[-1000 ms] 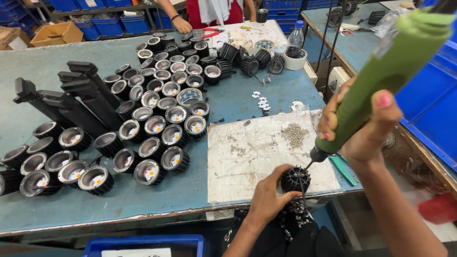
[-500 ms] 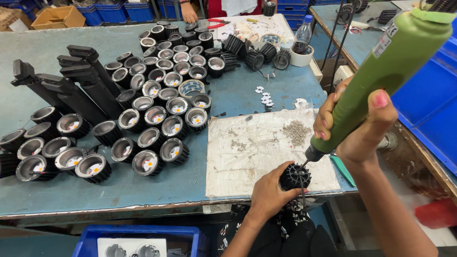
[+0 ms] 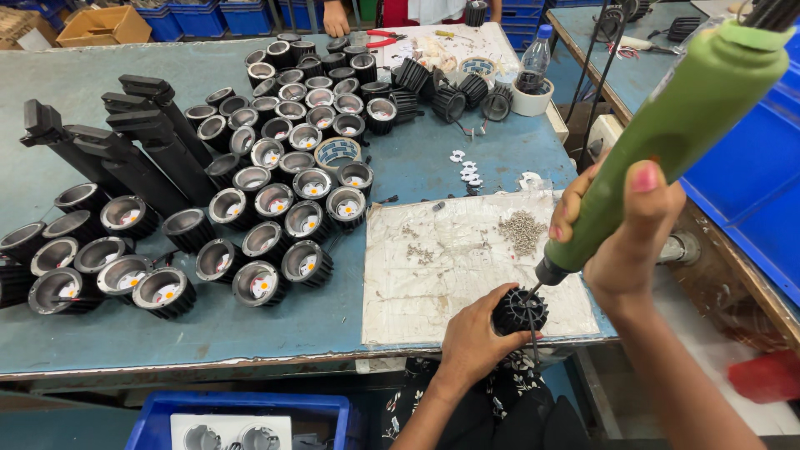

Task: The person assembles LED light fixtures by hand, inserting internal components, using an electric screwdriver to fasten multiple screws into the housing, and applying a sticker to the finished unit.

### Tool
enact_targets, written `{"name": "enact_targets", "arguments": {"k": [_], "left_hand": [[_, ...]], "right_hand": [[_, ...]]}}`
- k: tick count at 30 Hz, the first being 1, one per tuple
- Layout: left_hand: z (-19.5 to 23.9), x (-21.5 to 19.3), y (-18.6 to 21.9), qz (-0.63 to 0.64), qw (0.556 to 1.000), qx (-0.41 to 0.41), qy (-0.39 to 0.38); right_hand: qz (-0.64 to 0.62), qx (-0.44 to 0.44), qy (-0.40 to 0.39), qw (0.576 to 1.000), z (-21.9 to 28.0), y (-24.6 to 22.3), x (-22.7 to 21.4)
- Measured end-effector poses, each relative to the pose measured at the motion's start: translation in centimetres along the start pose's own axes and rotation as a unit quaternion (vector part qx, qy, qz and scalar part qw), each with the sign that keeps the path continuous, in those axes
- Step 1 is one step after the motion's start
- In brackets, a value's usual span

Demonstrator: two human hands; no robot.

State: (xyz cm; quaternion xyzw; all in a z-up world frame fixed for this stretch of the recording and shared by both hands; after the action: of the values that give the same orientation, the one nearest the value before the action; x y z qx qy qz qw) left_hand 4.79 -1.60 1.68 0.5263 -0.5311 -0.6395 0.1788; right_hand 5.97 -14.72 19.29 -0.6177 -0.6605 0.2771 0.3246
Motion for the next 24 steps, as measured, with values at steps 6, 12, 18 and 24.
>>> {"name": "enact_targets", "arguments": {"k": [6, 12, 18, 24], "left_hand": [[-0.2, 0.1, -0.2, -0.01, 1.0, -0.022, -0.016], [-0.2, 0.1, -0.3, -0.013, 1.0, 0.001, -0.009], [-0.2, 0.1, -0.1, -0.014, 1.0, 0.001, -0.01], [-0.3, 0.2, -0.3, -0.015, 1.0, 0.003, -0.009]], "right_hand": [[0.069, -0.037, -0.004, 0.997, 0.3, -0.4, 1.1], [0.107, -0.019, -0.024, 0.994, 0.0, -0.1, 1.2], [0.042, -0.017, -0.048, 0.998, -0.6, 0.2, 0.9], [0.004, -0.004, -0.057, 0.998, -0.7, 0.3, 0.7]]}}
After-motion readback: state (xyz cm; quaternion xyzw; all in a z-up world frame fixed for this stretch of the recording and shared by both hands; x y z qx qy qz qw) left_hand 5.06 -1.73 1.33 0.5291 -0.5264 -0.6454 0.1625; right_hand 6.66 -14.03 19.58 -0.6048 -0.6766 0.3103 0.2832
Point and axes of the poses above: each hand's wrist, its own z-axis away from the middle knuckle, its own x-axis out of the palm, y = z × x, the point moved 3 cm from there along -z, towards the middle knuckle, and after that the axes turned 10 degrees about -y, right-handed, at the moved point
